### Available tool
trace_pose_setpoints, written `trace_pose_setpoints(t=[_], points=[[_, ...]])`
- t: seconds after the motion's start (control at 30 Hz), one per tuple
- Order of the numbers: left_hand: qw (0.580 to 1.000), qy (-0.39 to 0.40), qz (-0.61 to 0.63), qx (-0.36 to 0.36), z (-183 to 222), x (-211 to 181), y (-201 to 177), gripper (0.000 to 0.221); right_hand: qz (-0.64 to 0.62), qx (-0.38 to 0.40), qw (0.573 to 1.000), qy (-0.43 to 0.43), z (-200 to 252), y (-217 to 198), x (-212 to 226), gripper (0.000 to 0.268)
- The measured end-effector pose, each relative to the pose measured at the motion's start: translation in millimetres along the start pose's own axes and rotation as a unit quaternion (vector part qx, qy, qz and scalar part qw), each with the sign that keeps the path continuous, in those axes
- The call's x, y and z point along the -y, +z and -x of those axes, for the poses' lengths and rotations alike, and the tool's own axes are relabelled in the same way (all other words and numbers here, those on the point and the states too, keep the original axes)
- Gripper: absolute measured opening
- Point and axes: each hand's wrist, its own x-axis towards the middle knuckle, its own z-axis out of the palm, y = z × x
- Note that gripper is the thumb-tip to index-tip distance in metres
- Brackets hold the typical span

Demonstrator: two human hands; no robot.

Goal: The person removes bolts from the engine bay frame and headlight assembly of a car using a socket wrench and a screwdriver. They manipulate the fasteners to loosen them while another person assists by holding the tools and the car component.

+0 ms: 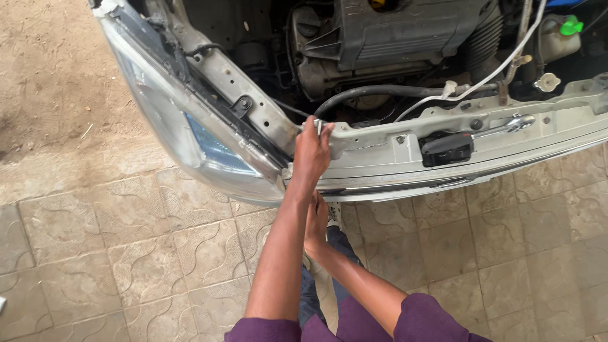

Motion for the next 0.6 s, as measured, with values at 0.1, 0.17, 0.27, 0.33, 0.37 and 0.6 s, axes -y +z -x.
trace_pose_setpoints(t=[0.1,0.17,0.27,0.33,0.37,0.6], points=[[0.998,0.002,-0.044,0.036,-3.1,-2.2,-1.2,0.029,-0.105,-0.003,0.994,0.019,2.9,11.3,-19.9,0.026],[0.995,0.03,-0.074,0.051,-2.4,-6.7,-3.0,0.032,-0.171,0.012,0.985,0.037,3.8,17.5,-36.8,0.025],[0.975,-0.091,-0.117,0.165,-6.4,-15.8,-5.1,0.033,-0.263,0.04,0.961,0.073,6.4,25.1,-56.8,0.025],[0.975,-0.022,-0.138,0.171,-6.8,-27.6,-11.6,0.033,-0.321,0.063,0.94,0.1,7.5,34.9,-65.1,0.024],[0.973,0.013,-0.148,0.175,-7.7,-30.4,-12.9,0.034,-0.349,0.075,0.928,0.109,6.7,40.4,-68.1,0.024],[0.928,0.061,-0.239,0.28,-14.4,-6.9,-2.6,0.037,-0.482,0.122,0.855,0.147,-0.5,68.1,-81.7,0.023]])
